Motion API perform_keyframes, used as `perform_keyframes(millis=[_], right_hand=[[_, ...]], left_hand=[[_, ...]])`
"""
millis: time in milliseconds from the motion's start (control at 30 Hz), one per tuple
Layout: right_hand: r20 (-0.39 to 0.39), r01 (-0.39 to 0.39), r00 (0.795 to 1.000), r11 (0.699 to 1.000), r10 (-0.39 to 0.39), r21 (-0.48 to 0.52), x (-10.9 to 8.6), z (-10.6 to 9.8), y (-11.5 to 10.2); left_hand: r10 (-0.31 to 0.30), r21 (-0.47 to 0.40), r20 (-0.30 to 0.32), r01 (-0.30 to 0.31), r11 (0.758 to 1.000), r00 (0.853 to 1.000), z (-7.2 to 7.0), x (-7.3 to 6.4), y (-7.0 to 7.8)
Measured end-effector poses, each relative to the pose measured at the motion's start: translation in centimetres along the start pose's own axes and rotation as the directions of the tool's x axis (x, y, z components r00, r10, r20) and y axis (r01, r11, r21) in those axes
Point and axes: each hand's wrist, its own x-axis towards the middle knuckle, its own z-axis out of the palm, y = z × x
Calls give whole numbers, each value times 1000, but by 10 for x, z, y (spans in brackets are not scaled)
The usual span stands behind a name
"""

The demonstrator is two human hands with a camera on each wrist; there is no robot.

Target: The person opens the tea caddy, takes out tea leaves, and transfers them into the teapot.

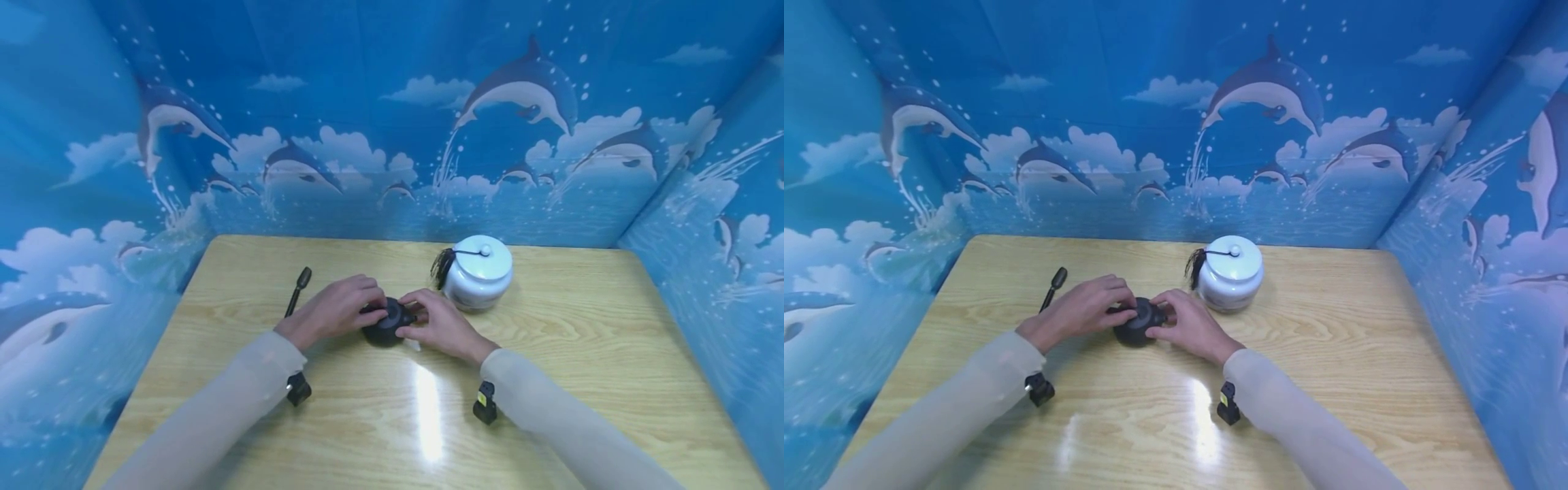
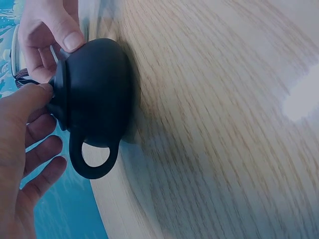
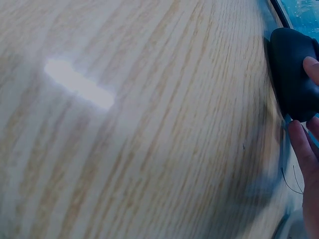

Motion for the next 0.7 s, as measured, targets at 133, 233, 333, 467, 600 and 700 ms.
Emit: perform_keyframes(millis=[133,233,333,467,600,700], right_hand=[[-9,7,1000,1000,-7,13,0,1,0],[-13,7,1000,1000,-7,25,-1,2,0],[-17,6,1000,1000,-6,23,-2,2,0],[-18,11,1000,1000,-11,17,-2,2,1],[-22,14,1000,1000,-13,8,-2,3,1],[-28,7,1000,1000,-7,-3,-2,3,0]], left_hand=[[9,5,-24,-9,1000,1000,-4,0,1],[20,0,-49,-20,1000,999,-8,-1,2],[37,2,-68,-37,999,997,-12,-3,2],[74,13,-85,-74,997,994,-18,-8,3],[123,26,-93,-121,992,988,-24,-16,3],[153,15,-91,-153,988,984,-27,-24,2]])
